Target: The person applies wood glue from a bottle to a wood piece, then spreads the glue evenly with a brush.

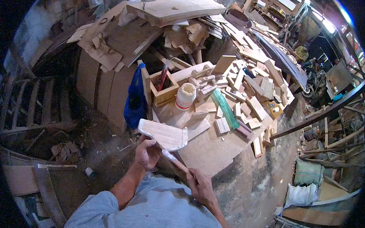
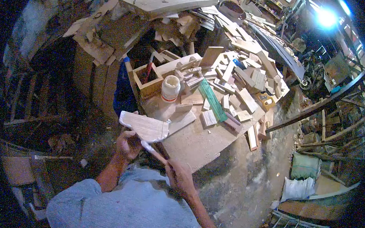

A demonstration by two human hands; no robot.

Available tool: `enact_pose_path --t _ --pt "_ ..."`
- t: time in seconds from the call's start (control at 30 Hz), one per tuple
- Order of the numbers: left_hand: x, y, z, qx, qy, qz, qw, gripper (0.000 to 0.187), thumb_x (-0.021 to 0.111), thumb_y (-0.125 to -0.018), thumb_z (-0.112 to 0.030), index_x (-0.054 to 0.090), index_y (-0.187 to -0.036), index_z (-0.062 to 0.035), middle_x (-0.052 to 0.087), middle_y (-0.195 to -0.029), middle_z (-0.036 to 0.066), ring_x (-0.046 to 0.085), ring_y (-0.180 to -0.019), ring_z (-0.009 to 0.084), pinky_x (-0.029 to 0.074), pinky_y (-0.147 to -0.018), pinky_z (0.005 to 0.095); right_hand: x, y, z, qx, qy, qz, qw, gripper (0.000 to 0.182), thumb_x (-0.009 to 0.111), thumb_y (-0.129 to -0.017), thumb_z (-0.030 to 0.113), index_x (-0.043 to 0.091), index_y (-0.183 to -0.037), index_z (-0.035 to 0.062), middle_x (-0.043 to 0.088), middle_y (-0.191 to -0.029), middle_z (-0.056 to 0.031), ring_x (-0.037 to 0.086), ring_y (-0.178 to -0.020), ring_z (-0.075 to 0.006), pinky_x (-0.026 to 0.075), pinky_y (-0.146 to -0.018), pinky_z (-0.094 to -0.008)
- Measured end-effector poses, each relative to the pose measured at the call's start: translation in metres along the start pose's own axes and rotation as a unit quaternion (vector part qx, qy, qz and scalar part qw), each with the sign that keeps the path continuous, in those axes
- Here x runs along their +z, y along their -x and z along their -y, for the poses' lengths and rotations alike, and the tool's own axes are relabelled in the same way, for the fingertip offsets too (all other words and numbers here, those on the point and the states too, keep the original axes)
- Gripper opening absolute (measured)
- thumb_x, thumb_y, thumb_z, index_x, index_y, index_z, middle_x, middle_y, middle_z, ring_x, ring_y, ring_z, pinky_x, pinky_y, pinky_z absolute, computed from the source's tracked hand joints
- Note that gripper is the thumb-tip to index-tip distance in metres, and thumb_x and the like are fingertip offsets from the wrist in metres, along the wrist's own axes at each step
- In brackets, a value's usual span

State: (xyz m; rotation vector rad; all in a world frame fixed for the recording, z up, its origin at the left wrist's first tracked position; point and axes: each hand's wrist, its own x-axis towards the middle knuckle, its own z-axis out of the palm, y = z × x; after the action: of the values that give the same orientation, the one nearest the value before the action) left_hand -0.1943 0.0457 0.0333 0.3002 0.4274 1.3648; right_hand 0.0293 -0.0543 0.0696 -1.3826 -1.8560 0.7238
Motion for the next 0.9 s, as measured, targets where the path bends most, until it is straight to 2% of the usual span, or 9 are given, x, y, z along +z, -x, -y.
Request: enact_pose_path --t 0.1,0.13,0.23,0.43,0.53,0.6,0.67,0.73,0.9 --pt "0.001 -0.002 0.001 0.023 0.009 0.009 1.0 0.073 0.058 -0.081 -0.007 0.04 -0.153 -0.0061 0.051 -0.15 0.018 0.052 -0.137 0.0339 0.044 -0.115 0.0491 -0.017 0.013 0.006 0.169 -0.086 -0.001 0.982 0.021 0.058 -0.102 0.02 0.064 -0.114 0.0037 0.069 -0.093 -0.0239 0.069 -0.086 -0.0436 0.054 -0.077 -0.0485" --pt "0.003 -0.001 0.001 0.026 0.002 0.006 1.0 0.074 0.058 -0.081 -0.006 0.04 -0.153 -0.006 0.051 -0.15 0.018 0.052 -0.138 0.0337 0.044 -0.115 0.0488 -0.018 0.013 0.002 0.183 -0.057 -0.018 0.981 0.022 0.06 -0.102 0.021 0.064 -0.116 0.0044 0.07 -0.097 -0.0236 0.069 -0.09 -0.0445 0.055 -0.08 -0.0483" --pt "0.004 0.0 0.0 0.027 -0.018 0.005 0.999 0.075 0.058 -0.08 -0.005 0.04 -0.153 -0.006 0.051 -0.15 0.017 0.051 -0.138 0.0333 0.044 -0.115 0.0484 -0.017 0.007 0.004 0.153 -0.009 -0.016 0.988 0.022 0.062 -0.1 0.017 0.064 -0.118 0.004 0.071 -0.101 -0.0231 0.069 -0.09 -0.0445 0.055 -0.08 -0.0483" --pt "0.005 0.002 0.0 0.024 -0.037 -0.011 0.999 0.076 0.058 -0.079 -0.005 0.04 -0.153 -0.0064 0.05 -0.15 0.017 0.052 -0.137 0.0327 0.044 -0.116 0.0481 0.002 0.004 -0.008 -0.015 0.005 -0.074 0.997 0.018 0.062 -0.099 0.01 0.064 -0.115 0.0006 0.07 -0.101 -0.0225 0.07 -0.087 -0.0392 0.055 -0.076 -0.0438" --pt "0.001 0.001 0.003 0.026 -0.035 -0.014 0.999 0.077 0.058 -0.078 -0.005 0.04 -0.153 -0.007 0.051 -0.149 0.016 0.053 -0.137 0.0322 0.045 -0.115 0.0477 0.006 0.002 -0.011 -0.042 0.069 -0.059 0.995 0.016 0.062 -0.099 0.007 0.064 -0.112 -0.0014 0.07 -0.098 -0.0216 0.07 -0.083 -0.0357 0.056 -0.073 -0.042" --pt "0.002 0.0 0.002 0.035 -0.045 -0.01 0.998 0.077 0.057 -0.078 -0.006 0.039 -0.153 -0.0076 0.051 -0.148 0.017 0.053 -0.137 0.0319 0.045 -0.115 0.0473 0.003 0.007 -0.003 0.072 -0.013 -0.036 0.997 0.014 0.062 -0.099 0.006 0.064 -0.111 -0.0012 0.07 -0.096 -0.0201 0.069 -0.081 -0.0338 0.056 -0.07 -0.0412" --pt "0.008 0.004 -0.003 0.027 -0.037 -0.008 0.999 0.077 0.057 -0.079 -0.006 0.039 -0.153 -0.0082 0.052 -0.147 0.017 0.053 -0.137 0.032 0.046 -0.115 0.0477 0.003 0.006 -0.001 0.072 -0.021 -0.056 0.996 0.013 0.062 -0.099 0.006 0.064 -0.11 -0.0005 0.07 -0.094 -0.0185 0.069 -0.078 -0.0313 0.056 -0.068 -0.0403" --pt "0.009 0.005 -0.003 0.021 -0.031 -0.003 0.999 0.077 0.057 -0.079 -0.006 0.038 -0.154 -0.0086 0.051 -0.148 0.017 0.052 -0.137 0.0322 0.046 -0.114 0.0481 0.003 0.0 -0.003 -0.038 0.048 -0.12 0.991 0.011 0.062 -0.1 0.007 0.064 -0.108 0.0006 0.07 -0.091 -0.0168 0.068 -0.074 -0.0285 0.055 -0.065 -0.0394" --pt "0.006 0.003 -0.002 0.033 -0.036 0.012 0.999 0.079 0.057 -0.079 -0.007 0.036 -0.155 -0.0085 0.05 -0.149 0.019 0.053 -0.136 0.0338 0.046 -0.114 0.0498 0.0 -0.001 0.003 -0.047 0.046 -0.09 0.994 0.007 0.063 -0.1 0.005 0.065 -0.106 0.0021 0.07 -0.091 -0.0159 0.068 -0.072 -0.0282 0.056 -0.065 -0.037"
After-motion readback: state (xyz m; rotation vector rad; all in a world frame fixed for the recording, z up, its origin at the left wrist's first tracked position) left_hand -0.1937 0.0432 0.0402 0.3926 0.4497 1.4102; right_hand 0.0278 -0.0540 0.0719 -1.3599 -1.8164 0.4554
